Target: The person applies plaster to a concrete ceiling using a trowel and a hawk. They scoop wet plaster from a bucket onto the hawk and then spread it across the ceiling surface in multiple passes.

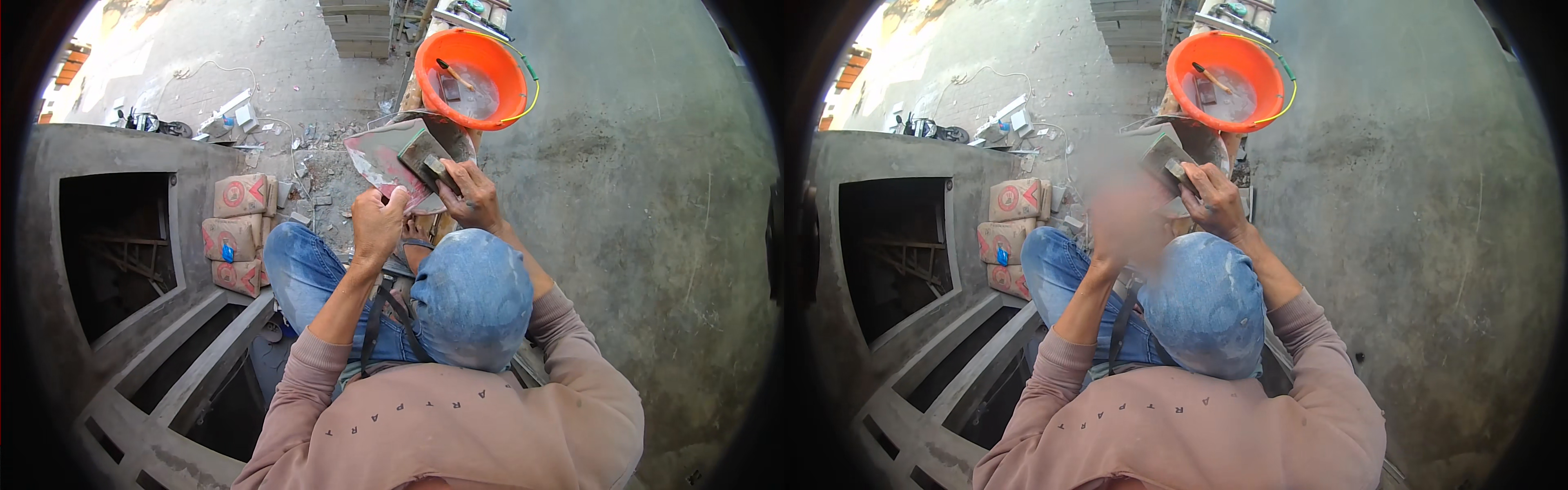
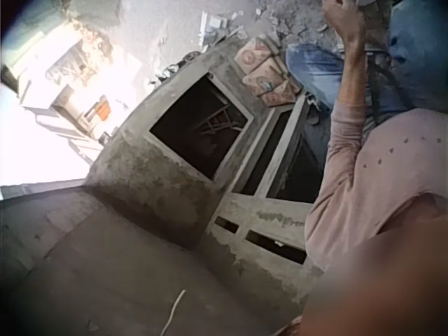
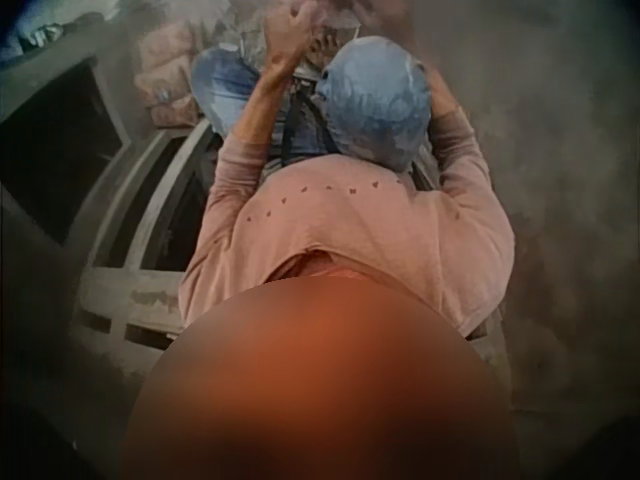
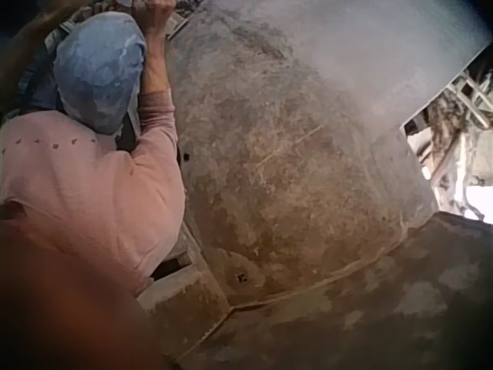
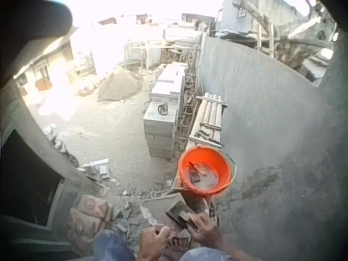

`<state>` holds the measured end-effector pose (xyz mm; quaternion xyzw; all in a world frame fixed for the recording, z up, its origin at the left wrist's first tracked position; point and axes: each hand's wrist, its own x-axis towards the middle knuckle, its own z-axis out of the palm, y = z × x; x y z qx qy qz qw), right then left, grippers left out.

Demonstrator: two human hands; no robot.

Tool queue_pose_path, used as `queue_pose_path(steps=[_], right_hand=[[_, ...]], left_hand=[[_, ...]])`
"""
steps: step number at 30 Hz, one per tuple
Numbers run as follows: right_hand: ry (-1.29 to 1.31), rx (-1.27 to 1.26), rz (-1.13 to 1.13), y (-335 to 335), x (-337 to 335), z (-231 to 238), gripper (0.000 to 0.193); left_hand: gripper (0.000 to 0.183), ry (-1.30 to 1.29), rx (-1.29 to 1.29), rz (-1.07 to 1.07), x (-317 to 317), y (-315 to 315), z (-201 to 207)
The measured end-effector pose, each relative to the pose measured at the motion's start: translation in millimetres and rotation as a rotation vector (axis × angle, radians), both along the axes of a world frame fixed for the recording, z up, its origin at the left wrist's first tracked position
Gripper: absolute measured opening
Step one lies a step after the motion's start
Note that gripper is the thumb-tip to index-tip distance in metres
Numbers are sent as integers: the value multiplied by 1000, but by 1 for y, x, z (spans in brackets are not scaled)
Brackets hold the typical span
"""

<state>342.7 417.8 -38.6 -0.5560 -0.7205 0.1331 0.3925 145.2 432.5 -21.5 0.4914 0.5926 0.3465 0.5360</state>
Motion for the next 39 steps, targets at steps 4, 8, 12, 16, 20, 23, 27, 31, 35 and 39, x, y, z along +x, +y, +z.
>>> queue_pose_path(steps=[4, 8, 12, 16, 20, 23, 27, 31, 35, 39], right_hand=[[-63, -27, -88, 9, -3, -32, 40], [-234, -302, -201, 19, 5, -53, 35], [-134, -243, -348, 17, 6, -43, 35], [-1, 15, -124, 15, -14, -13, 41], [54, 135, -59, 23, -29, 7, 43], [-15, 120, -95, 29, -26, -2, 45], [-109, -21, -153, 36, -10, -40, 41], [-365, -454, -357, 47, 18, -68, 37], [416, -744, -374, 46, 45, -50, 31], [870, -737, -35, 50, 56, -9, 33]], left_hand=[[30, -158, 48, 17, -10, 2, 2], [31, 48, -54, -16, -15, -1, 4], [32, 308, 271, -101, -12, -3, -3], [30, 394, 328, -265, 5, 3, -11], [30, 358, 233, -314, 13, 7, -3], [30, 338, 260, -287, 6, 7, 8], [30, 340, 310, -264, -2, 8, 14], [30, 244, 185, -166, -18, 23, 22], [33, 327, 177, -272, -51, 50, 49], [35, 333, -53, -374, -64, 82, 71]])
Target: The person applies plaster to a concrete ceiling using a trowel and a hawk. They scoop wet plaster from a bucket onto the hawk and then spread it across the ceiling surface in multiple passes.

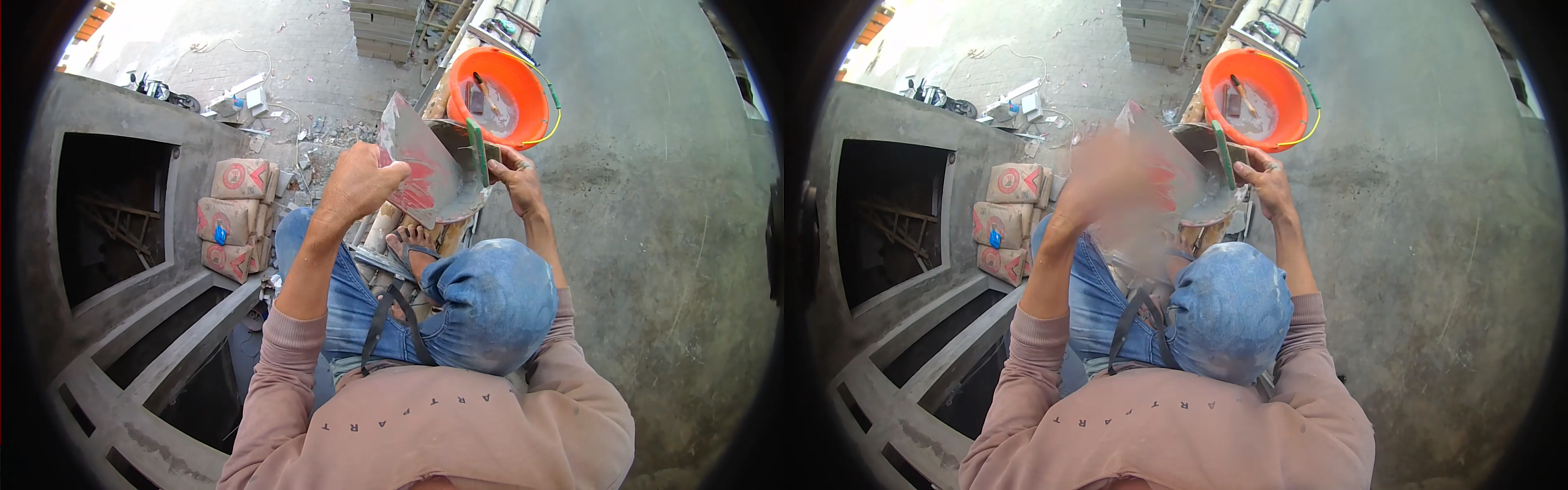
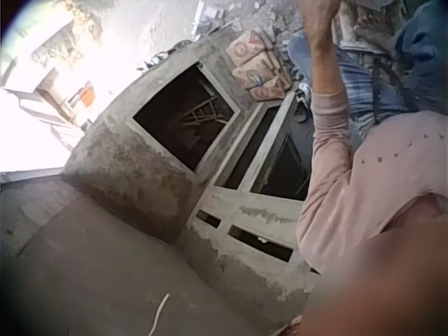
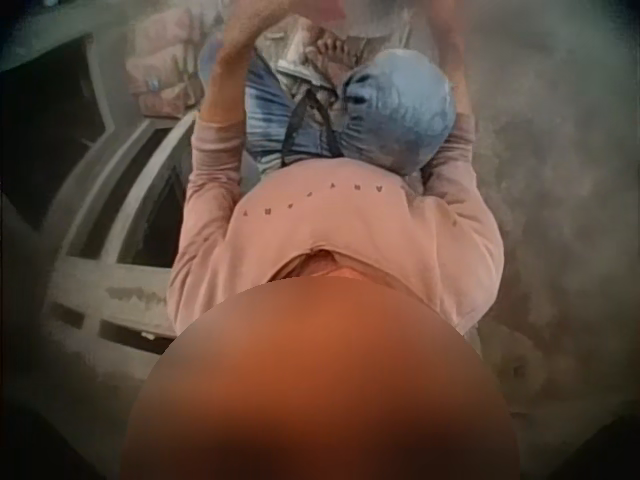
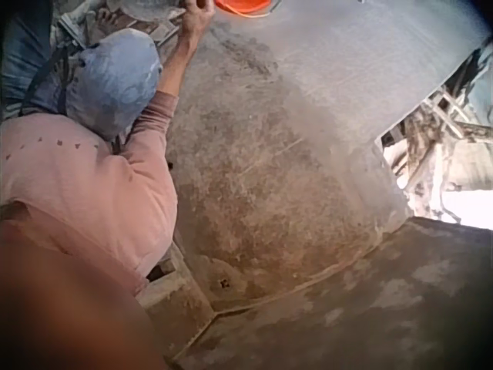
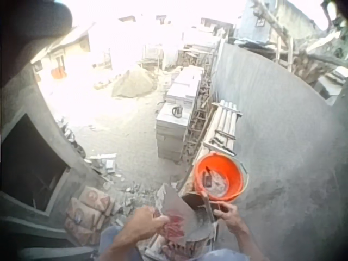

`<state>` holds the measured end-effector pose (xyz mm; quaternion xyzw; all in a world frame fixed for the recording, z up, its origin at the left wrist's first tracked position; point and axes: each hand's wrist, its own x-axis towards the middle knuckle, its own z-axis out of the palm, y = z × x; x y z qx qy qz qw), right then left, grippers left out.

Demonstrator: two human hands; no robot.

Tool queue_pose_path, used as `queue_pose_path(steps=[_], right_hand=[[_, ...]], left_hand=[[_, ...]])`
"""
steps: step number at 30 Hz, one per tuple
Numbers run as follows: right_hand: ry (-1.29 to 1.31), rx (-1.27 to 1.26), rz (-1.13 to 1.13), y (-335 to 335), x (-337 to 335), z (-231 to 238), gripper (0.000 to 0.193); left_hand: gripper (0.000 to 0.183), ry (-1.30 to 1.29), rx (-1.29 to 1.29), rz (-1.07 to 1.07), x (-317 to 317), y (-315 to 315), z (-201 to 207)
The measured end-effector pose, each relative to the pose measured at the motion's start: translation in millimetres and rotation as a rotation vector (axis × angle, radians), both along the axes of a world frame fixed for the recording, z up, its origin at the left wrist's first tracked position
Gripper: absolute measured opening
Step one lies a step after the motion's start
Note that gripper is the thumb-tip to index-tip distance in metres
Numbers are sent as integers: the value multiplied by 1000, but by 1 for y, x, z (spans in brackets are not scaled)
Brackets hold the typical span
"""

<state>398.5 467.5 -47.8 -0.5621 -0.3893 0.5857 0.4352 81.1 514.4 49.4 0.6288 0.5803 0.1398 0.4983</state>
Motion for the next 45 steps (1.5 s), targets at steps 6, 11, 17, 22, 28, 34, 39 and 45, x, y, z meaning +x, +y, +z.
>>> queue_pose_path(steps=[6, 11, 17, 22, 28, 34, 39, 45], right_hand=[[107, 144, 19, 17, -5, 42, 40], [70, 268, 63, 25, -14, 67, 40], [-107, 291, 60, 26, -12, 56, 38], [-339, 162, 22, 14, 5, 25, 39], [-965, 686, -116, -35, -11, 18, 41], [-1302, 631, 91, -18, -27, -7, 19], [-1517, 185, 505, -25, -4, -10, 15], [-1526, 155, 327, -27, 31, 36, 15]], left_hand=[[26, -178, 13, -199, 12, 28, 14], [20, -325, -252, -112, 21, 40, 21], [17, -551, -319, -115, 16, 47, 9], [15, -467, -292, -58, -3, 47, 11], [20, -335, -261, -26, 0, 40, -6], [23, -304, -182, -29, 1, 27, -7], [23, -351, -79, 178, -46, 28, 5], [15, -574, -49, 570, -80, 22, -9]])
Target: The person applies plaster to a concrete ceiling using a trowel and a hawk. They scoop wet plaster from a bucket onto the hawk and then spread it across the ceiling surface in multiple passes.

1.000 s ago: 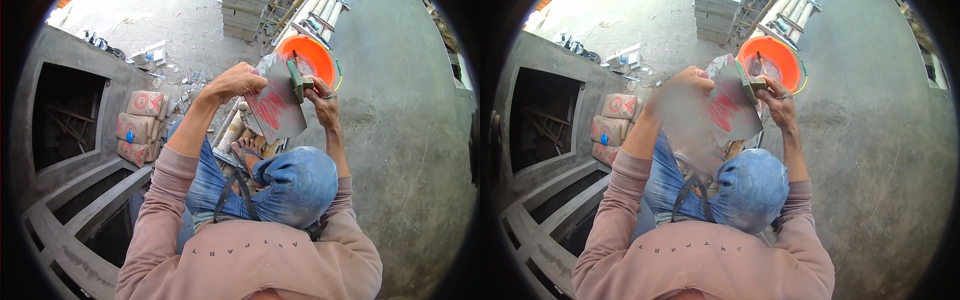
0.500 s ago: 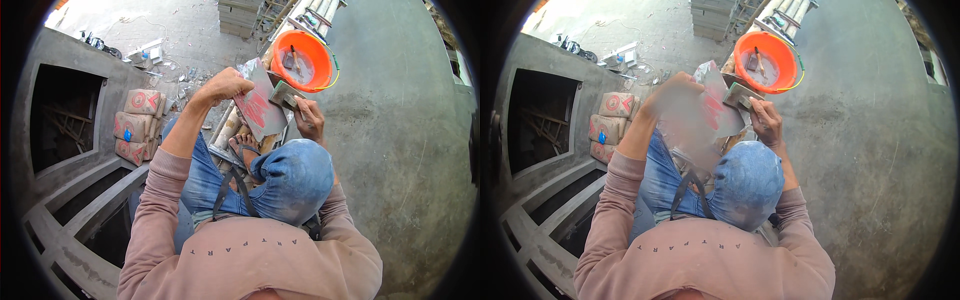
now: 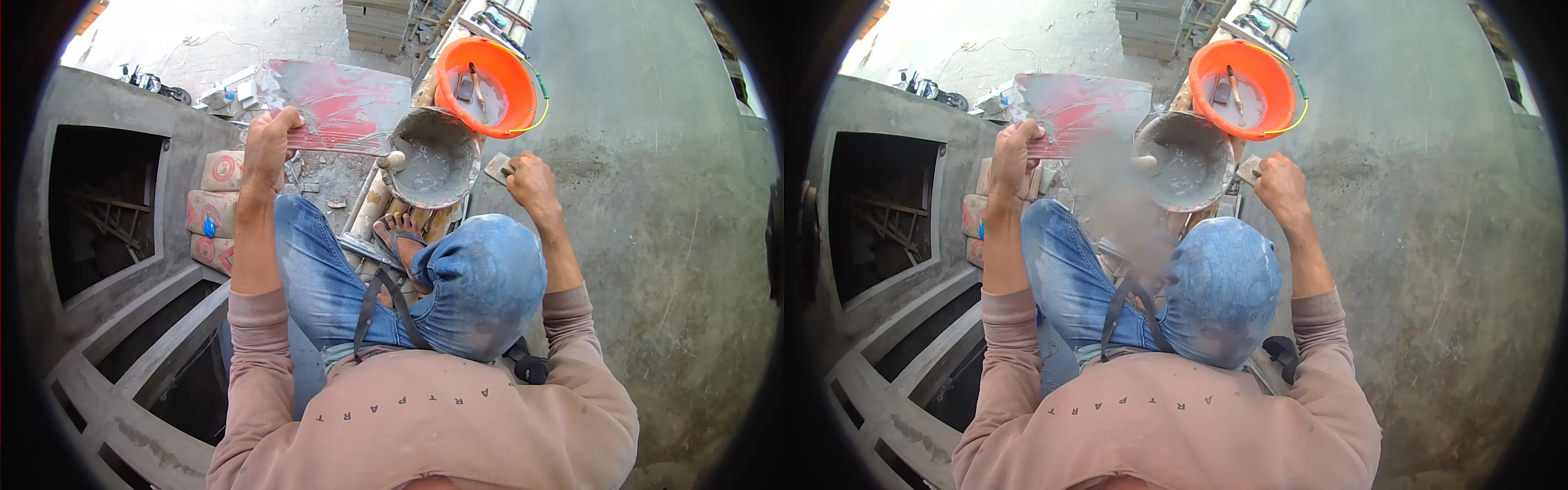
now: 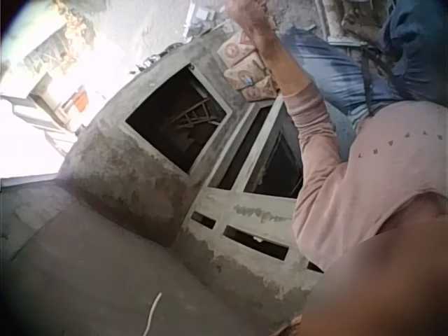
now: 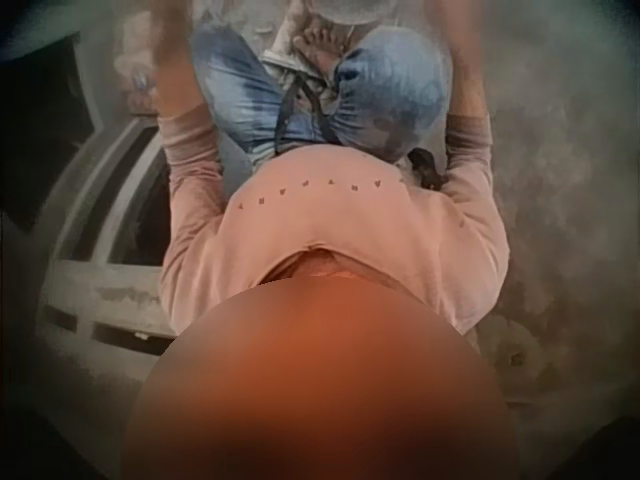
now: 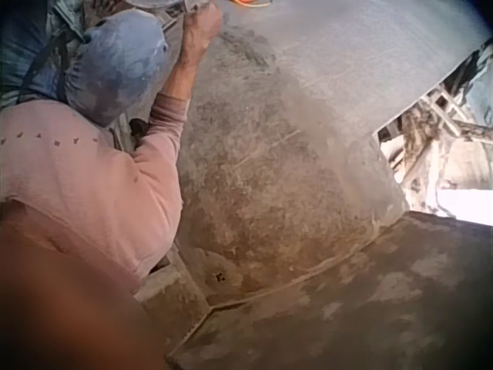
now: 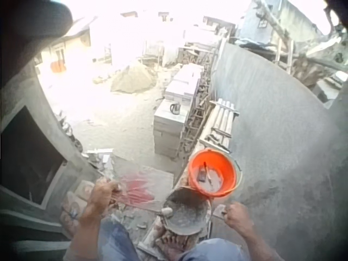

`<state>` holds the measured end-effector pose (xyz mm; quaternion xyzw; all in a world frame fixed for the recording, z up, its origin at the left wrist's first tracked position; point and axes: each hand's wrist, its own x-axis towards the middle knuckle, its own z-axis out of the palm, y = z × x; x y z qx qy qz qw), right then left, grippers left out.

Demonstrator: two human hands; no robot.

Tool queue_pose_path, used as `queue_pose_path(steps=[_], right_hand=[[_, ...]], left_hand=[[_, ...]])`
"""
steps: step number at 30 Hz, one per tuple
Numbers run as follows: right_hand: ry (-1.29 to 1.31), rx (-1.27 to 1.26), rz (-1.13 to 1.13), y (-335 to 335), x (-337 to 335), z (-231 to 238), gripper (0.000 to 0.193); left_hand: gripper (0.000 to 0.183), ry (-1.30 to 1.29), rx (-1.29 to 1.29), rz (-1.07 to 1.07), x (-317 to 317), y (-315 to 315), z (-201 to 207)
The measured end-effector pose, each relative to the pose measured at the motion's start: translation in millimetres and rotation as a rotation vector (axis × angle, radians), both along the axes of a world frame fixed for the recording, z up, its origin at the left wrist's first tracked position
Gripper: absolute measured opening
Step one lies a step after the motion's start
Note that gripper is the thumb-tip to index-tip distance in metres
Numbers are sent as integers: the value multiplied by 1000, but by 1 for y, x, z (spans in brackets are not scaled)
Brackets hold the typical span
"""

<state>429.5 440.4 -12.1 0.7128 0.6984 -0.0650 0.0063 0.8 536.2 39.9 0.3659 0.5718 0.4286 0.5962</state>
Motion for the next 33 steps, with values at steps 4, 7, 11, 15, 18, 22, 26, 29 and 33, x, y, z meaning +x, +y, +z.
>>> queue_pose_path(steps=[4, 7, 11, 15, 18, 22, 26, 29, 33], right_hand=[[272, 165, -137, 30, 15, 12, 26], [244, 149, -215, 59, 27, 8, 26], [234, 89, -313, 93, 37, -8, 25], [204, 35, -333, 120, 47, -22, 23], [123, -25, -331, 139, 50, -28, 24], [-14, 147, -179, 140, 16, -31, 27], [515, 268, 438, 103, -74, -38, 31], [556, 270, 925, 70, -141, -45, 23], [197, 90, 967, 69, -150, -47, 18]], left_hand=[[13, -219, -4, 152, 9, -11, -18], [13, -366, 9, 267, 20, -14, -32], [12, -496, -29, 341, 32, -16, -49], [14, -591, -50, 364, 39, -15, -65], [22, -607, -99, 371, 40, -9, -85], [31, -617, -220, 411, 42, -2, -130], [34, -600, -339, 405, 48, 11, -194], [37, -723, -413, 311, 53, 13, -243], [39, -517, -240, 300, 80, -3, -285]])
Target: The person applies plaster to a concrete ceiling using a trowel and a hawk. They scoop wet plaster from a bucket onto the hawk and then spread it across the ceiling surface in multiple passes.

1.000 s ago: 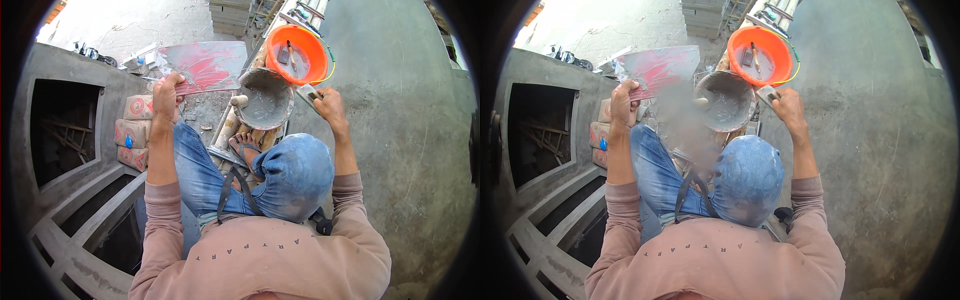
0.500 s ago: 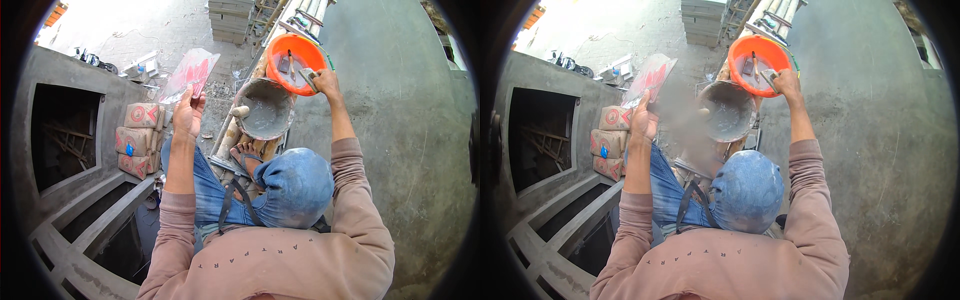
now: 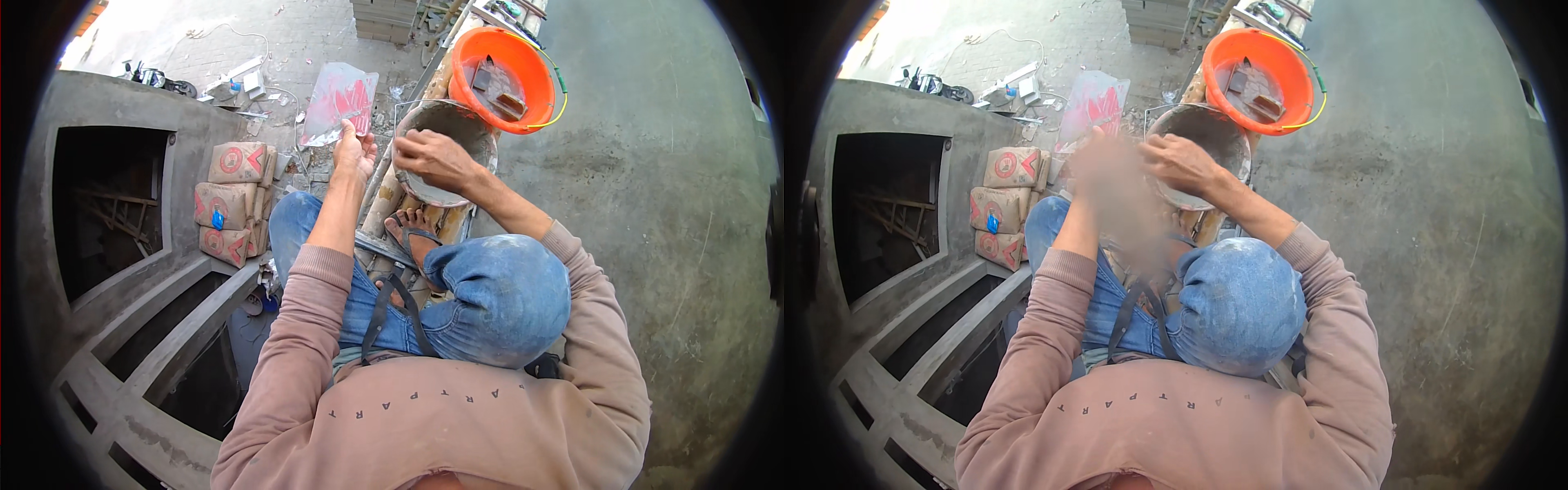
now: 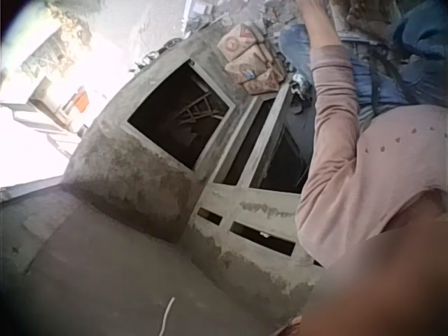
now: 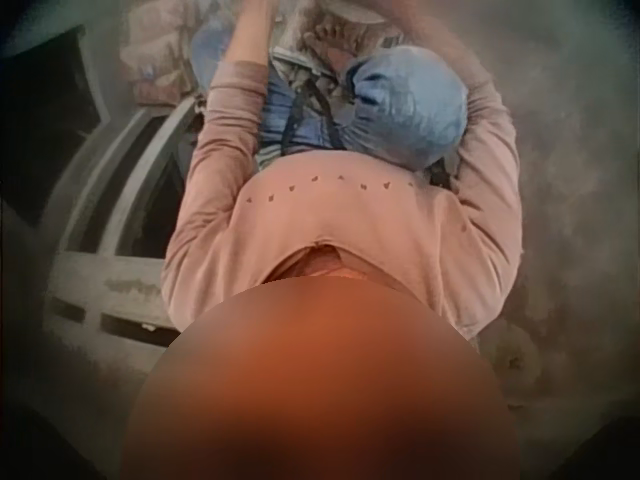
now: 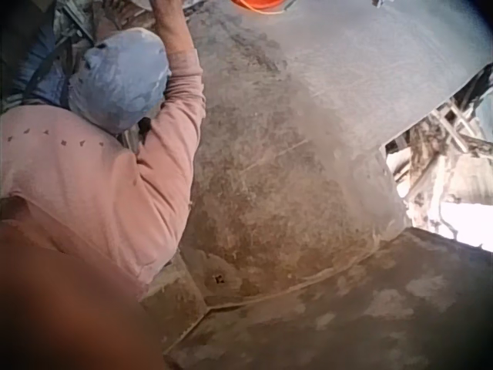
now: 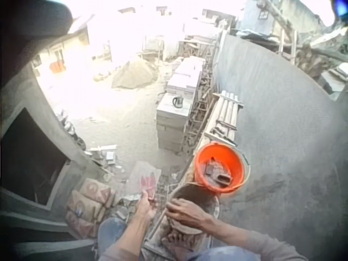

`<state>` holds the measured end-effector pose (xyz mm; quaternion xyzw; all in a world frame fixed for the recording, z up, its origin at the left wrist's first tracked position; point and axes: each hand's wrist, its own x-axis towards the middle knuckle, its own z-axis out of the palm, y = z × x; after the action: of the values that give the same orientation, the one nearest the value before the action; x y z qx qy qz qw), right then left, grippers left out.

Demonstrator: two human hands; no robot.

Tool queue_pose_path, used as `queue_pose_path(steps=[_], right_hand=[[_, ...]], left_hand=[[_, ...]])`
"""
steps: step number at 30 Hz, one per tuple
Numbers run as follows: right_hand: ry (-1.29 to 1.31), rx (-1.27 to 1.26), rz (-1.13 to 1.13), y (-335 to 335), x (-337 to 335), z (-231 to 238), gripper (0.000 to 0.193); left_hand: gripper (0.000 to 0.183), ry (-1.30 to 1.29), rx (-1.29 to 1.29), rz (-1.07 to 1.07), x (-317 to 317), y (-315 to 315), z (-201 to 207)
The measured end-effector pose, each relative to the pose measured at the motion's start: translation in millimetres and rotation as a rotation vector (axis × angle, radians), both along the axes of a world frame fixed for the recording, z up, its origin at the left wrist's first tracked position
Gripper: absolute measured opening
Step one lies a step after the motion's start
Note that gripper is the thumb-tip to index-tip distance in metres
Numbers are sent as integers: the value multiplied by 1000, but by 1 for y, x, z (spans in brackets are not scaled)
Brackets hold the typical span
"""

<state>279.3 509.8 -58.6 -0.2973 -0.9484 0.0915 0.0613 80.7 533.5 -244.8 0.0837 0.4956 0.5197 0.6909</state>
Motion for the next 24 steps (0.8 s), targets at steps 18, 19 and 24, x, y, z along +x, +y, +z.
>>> queue_pose_path(steps=[18, 19, 24], right_hand=[[-492, 82, -722, -54, 81, -44, 17], [-469, 103, -787, -57, 80, -44, 18], [-437, -132, -701, -89, 67, -28, 17]], left_hand=[[62, 758, -61, 202, 86, -19, 86], [62, 960, 19, 92, 86, -28, 92], [62, 1163, 253, 133, 103, -49, 101]])
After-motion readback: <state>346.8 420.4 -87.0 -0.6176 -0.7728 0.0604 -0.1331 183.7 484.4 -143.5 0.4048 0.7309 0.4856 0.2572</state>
